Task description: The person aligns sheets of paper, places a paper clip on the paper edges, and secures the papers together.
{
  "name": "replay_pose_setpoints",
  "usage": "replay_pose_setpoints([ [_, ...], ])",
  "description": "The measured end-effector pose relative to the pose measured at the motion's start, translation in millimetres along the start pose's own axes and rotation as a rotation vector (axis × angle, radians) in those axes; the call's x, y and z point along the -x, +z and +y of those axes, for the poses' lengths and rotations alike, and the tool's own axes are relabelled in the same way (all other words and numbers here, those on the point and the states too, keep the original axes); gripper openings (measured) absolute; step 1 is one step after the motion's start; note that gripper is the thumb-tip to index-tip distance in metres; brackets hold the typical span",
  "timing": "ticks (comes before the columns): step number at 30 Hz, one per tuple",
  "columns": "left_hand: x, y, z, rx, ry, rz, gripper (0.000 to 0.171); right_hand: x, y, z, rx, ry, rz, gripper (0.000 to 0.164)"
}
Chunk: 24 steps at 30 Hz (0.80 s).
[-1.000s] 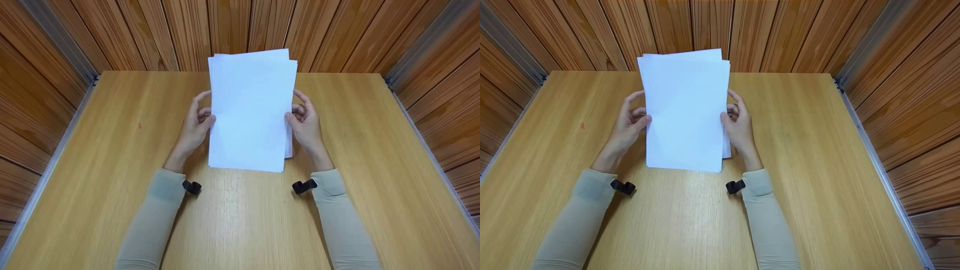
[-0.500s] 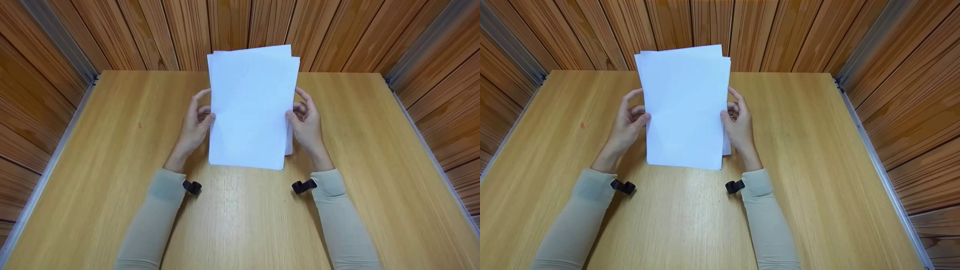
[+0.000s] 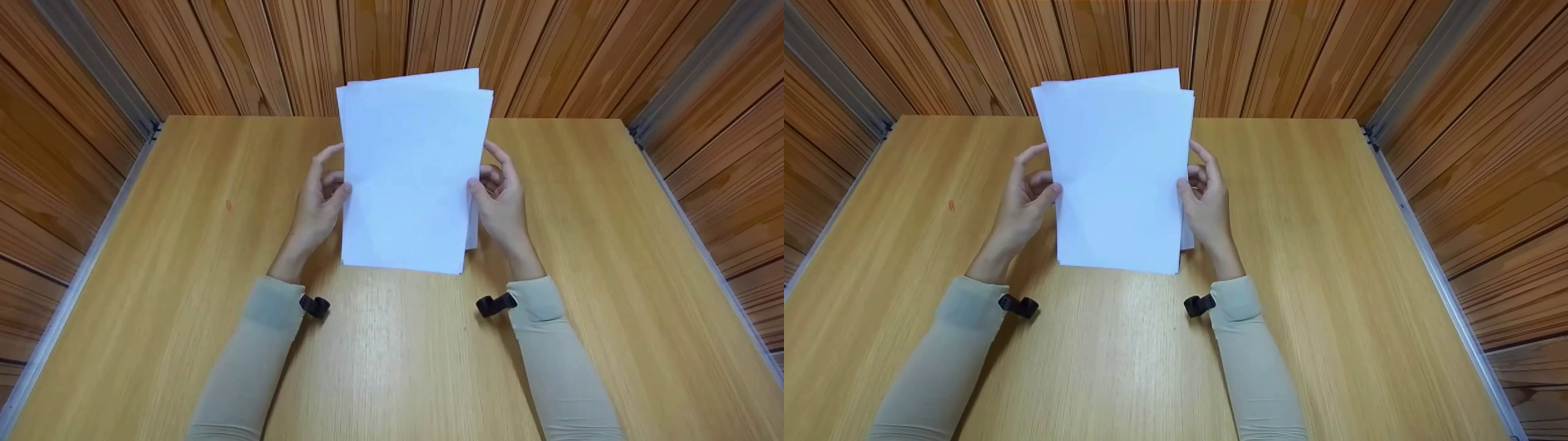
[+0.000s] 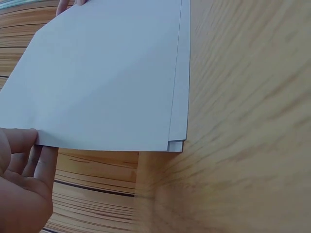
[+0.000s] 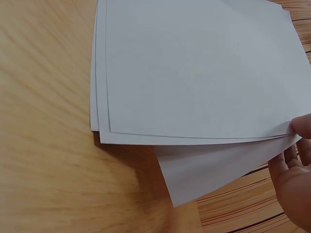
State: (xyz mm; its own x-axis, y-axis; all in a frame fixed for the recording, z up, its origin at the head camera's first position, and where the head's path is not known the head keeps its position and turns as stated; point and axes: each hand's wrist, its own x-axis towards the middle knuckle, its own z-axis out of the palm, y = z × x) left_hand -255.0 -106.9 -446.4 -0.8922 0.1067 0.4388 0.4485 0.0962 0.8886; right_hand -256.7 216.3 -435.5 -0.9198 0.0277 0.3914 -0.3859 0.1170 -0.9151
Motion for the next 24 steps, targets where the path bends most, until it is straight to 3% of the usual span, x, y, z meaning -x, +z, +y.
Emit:
replay_pose_setpoints([
  [15,0.2,0.8,-0.5,-0.019,0.123,0.022,0.054,1.3,3.5,-2.3,-0.015,-0.065,0.045,0.060],
  [24,0.9,2.4,0.6,-0.046,0.155,0.049,0.053,1.4,4.8,-3.7,-0.016,-0.126,0.054,0.060],
])
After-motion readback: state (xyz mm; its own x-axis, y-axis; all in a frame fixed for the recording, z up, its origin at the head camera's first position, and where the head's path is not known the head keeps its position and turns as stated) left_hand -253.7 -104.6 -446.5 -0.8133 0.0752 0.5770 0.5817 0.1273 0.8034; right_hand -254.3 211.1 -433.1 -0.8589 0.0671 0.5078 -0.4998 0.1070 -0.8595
